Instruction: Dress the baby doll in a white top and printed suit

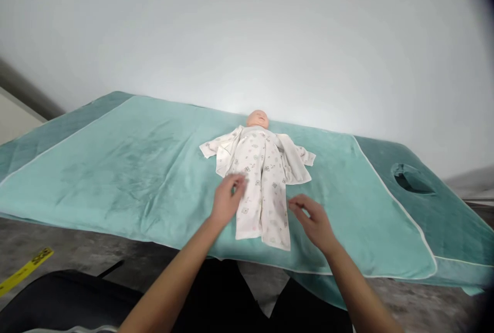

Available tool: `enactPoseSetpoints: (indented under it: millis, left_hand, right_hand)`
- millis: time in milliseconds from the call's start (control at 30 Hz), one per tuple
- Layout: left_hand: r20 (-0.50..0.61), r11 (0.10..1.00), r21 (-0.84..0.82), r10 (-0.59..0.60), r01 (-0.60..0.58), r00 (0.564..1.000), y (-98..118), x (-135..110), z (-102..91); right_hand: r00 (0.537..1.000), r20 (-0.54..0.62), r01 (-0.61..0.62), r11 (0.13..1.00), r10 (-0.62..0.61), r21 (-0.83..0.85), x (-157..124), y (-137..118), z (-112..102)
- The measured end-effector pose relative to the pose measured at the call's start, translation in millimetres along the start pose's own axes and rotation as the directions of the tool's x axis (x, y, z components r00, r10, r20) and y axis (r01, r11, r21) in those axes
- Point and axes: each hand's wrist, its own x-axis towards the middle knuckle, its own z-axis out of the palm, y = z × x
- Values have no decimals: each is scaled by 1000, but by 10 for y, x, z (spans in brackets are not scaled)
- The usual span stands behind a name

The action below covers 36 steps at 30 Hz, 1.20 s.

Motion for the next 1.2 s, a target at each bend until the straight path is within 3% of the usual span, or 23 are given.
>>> enactPoseSetpoints:
  millis: [133, 233, 333, 433, 567, 667, 800, 1033, 1133, 1200]
  left_hand:
    - [-57, 994, 109, 16, -10, 998, -415, 892, 185]
    - [-40, 996, 82, 28, -24, 999, -654, 1346, 320]
    - [-30, 1000, 9, -9, 9, 1000, -864, 1532, 412]
    - [4, 999, -31, 8, -8, 1000, -1031, 1565, 449]
    - [25, 1000, 5, -8, 7, 1000, -1101, 1562, 435]
    - [33, 996, 85, -28, 25, 999, -1042, 1560, 396]
    - [29, 986, 163, -38, 33, 999, -936, 1549, 343]
    - [13, 946, 320, -51, 45, 999, -867, 1510, 258]
    - [-30, 900, 432, -47, 55, 998, -834, 1479, 209]
    - [-48, 870, 488, -61, 77, 997, -804, 1462, 170]
  right_hand:
    - [994, -110, 8, 1000, -10, -24, 787, -94, 155]
    - [989, -144, 34, 995, -47, -89, 1402, 19, 344]
    - [988, -137, 50, 980, -77, -191, 1962, 241, 530]
    - [993, -108, 21, 969, -48, -245, 2409, 451, 642]
    - [993, 97, -29, 950, 63, -312, 2799, 526, 639]
    - [964, 263, 67, 933, 30, -353, 2946, 423, 616]
    - [948, 315, 175, 902, -46, -395, 3015, 252, 708]
    - [986, 154, 28, 849, 63, -528, 3068, 236, 1015]
    - [999, -42, 4, 892, -26, -451, 2850, 407, 996]
    - [976, -204, -19, 910, -73, -414, 2552, 593, 885]
